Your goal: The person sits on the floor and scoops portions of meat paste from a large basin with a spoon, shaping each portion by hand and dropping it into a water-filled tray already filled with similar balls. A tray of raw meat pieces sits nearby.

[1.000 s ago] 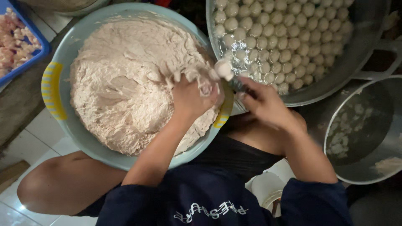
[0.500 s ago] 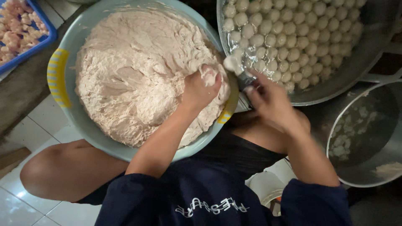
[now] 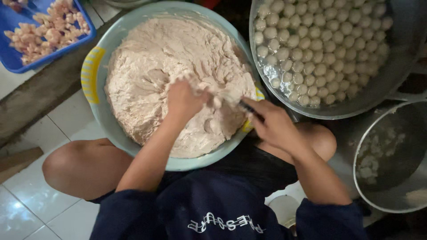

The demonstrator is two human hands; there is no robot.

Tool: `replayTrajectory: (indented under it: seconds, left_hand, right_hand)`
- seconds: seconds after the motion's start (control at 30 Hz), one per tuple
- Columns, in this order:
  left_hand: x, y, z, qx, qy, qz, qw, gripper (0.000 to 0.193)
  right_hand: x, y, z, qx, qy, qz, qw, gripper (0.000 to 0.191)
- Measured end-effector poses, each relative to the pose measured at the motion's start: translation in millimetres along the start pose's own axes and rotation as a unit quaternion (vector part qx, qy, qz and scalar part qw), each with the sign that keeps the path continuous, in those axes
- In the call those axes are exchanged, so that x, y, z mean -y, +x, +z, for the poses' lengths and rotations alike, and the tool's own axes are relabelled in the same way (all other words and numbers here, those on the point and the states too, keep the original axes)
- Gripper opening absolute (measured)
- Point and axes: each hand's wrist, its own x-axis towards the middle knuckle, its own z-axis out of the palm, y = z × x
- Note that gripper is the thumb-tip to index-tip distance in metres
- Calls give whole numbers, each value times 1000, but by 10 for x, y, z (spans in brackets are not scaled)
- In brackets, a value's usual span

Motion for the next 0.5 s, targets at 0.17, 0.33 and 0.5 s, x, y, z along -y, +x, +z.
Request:
replayTrajectory:
  seconds: [0.17, 0.33, 0.5]
  left_hand:
    - [96, -633, -367, 66, 38, -7, 997, 77]
    - [-361, -989, -407, 83, 166, 170, 968, 110]
    - [-737, -639, -120, 310, 136, 13, 941, 103]
  right_hand:
    - [-251, 134, -220, -120, -43, 97, 987, 45]
    - [-638, 264, -408, -99, -128, 114, 980, 49]
    - [-966, 303, -403, -74, -192, 173, 963, 40]
